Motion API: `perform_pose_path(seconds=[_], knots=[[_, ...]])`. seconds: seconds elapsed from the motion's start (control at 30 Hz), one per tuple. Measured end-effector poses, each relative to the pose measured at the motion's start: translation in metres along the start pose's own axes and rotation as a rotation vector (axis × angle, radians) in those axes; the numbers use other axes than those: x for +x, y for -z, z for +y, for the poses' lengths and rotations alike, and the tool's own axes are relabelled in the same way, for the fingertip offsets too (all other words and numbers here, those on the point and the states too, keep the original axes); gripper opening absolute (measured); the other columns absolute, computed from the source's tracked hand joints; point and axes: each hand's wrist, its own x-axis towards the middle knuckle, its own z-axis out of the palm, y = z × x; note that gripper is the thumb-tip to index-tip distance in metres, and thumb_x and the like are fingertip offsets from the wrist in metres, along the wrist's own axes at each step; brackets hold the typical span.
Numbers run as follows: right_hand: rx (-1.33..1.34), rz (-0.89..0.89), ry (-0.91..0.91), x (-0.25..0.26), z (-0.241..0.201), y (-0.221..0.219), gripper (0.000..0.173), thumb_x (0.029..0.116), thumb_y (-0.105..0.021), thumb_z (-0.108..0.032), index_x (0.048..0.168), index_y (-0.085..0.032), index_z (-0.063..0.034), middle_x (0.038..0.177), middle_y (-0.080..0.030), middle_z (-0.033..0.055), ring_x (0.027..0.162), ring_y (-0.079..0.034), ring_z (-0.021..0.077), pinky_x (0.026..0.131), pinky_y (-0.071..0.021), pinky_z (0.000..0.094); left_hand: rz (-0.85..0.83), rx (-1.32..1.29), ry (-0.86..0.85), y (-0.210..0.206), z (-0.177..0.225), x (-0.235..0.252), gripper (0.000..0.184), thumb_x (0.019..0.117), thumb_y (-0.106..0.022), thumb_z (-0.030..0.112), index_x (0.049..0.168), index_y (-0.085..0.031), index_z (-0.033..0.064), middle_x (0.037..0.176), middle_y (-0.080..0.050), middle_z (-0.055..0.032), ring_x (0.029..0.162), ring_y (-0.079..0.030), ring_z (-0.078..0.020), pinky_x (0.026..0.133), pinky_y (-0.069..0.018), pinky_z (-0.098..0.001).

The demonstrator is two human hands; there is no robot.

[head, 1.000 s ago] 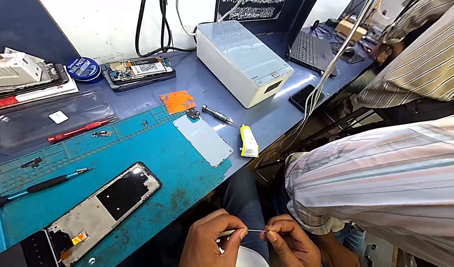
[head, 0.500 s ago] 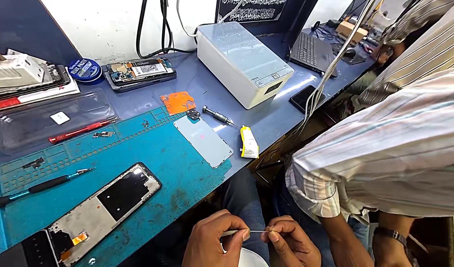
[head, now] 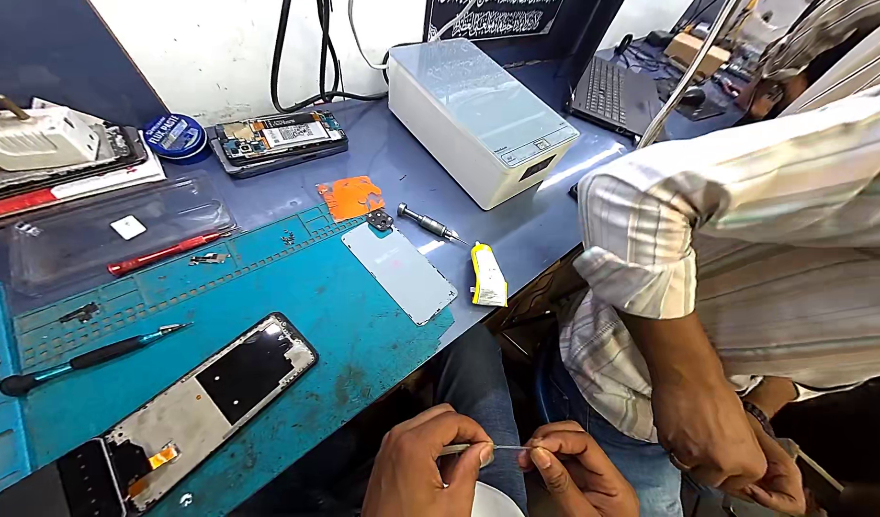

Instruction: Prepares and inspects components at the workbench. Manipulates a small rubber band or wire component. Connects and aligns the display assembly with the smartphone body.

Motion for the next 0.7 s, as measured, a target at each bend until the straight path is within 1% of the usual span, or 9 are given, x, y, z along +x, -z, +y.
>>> perform_pose_path(seconds=[0.2,0.3,0.4,0.47,0.53,0.63,0.7], knots=[[0.008,0.014,0.008,-0.0009,0.0011,0.0013,0.006,0.0977,-0.071,-0.014,0.101,-0.073,-0.0104,0.098,-0.069,0.0032,0.080,-0.070,0.0106,0.073,-0.0631,0.0252,-0.012,0.006,0.006,-0.0018,0.0011,0.0013,0.012,0.0941,-0.070,0.024,0.092,-0.077,0.0144,0.082,-0.068,0.0051,0.066,-0.058,-0.0010,0.056,-0.0477,-0.0183],[0.018,0.022,0.006,-0.0018,0.0012,0.0012,0.006,0.0978,-0.070,-0.014,0.101,-0.074,-0.0114,0.098,-0.070,0.0023,0.081,-0.071,0.0106,0.073,-0.0630,0.0250,-0.009,0.004,-0.002,-0.0035,0.0010,0.0013,0.012,0.0938,-0.071,0.024,0.092,-0.077,0.0139,0.081,-0.067,0.0048,0.065,-0.057,-0.0008,0.055,-0.0464,-0.0178],[0.042,0.055,-0.014,-0.0040,0.0011,-0.0002,0.007,0.0976,-0.070,-0.014,0.103,-0.075,-0.0139,0.097,-0.073,0.0006,0.081,-0.072,0.0102,0.075,-0.0632,0.0261,-0.008,0.005,0.003,-0.0045,0.0018,0.0017,0.011,0.0933,-0.071,0.023,0.092,-0.077,0.0138,0.081,-0.067,0.0048,0.065,-0.057,-0.0004,0.054,-0.0461,-0.0174],[0.039,0.044,-0.003,-0.0039,0.0009,0.0011,0.007,0.0978,-0.069,-0.013,0.103,-0.073,-0.0118,0.097,-0.071,0.0021,0.081,-0.071,0.0108,0.075,-0.0627,0.0264,-0.005,0.005,0.001,-0.0052,0.0024,0.0016,0.012,0.0934,-0.071,0.023,0.092,-0.077,0.0139,0.082,-0.068,0.0048,0.066,-0.058,-0.0006,0.055,-0.0473,-0.0177],[0.018,0.020,0.012,-0.0023,0.0005,0.0023,0.006,0.0988,-0.069,-0.015,0.102,-0.073,-0.0118,0.098,-0.069,0.0016,0.082,-0.069,0.0097,0.074,-0.0621,0.0248,-0.003,0.004,-0.007,-0.0057,0.0028,0.0015,0.013,0.0941,-0.071,0.024,0.093,-0.077,0.0135,0.082,-0.067,0.0042,0.066,-0.058,-0.0010,0.056,-0.0479,-0.0180],[0.007,0.003,0.031,-0.0013,0.0020,0.0034,0.007,0.0995,-0.068,-0.016,0.103,-0.073,-0.0122,0.099,-0.069,0.0008,0.084,-0.069,0.0081,0.075,-0.0612,0.0227,0.001,0.000,-0.019,-0.0063,0.0023,0.0014,0.013,0.0938,-0.071,0.024,0.091,-0.076,0.0126,0.081,-0.067,0.0036,0.065,-0.057,-0.0011,0.055,-0.0468,-0.0180],[0.011,0.006,0.033,-0.0022,0.0027,0.0035,0.006,0.0993,-0.068,-0.015,0.102,-0.073,-0.0118,0.099,-0.069,0.0017,0.083,-0.069,0.0089,0.074,-0.0617,0.0236,-0.001,-0.001,-0.014,-0.0066,0.0023,0.0010,0.013,0.0935,-0.071,0.024,0.091,-0.076,0.0126,0.081,-0.067,0.0037,0.066,-0.058,-0.0011,0.056,-0.0475,-0.0183]])
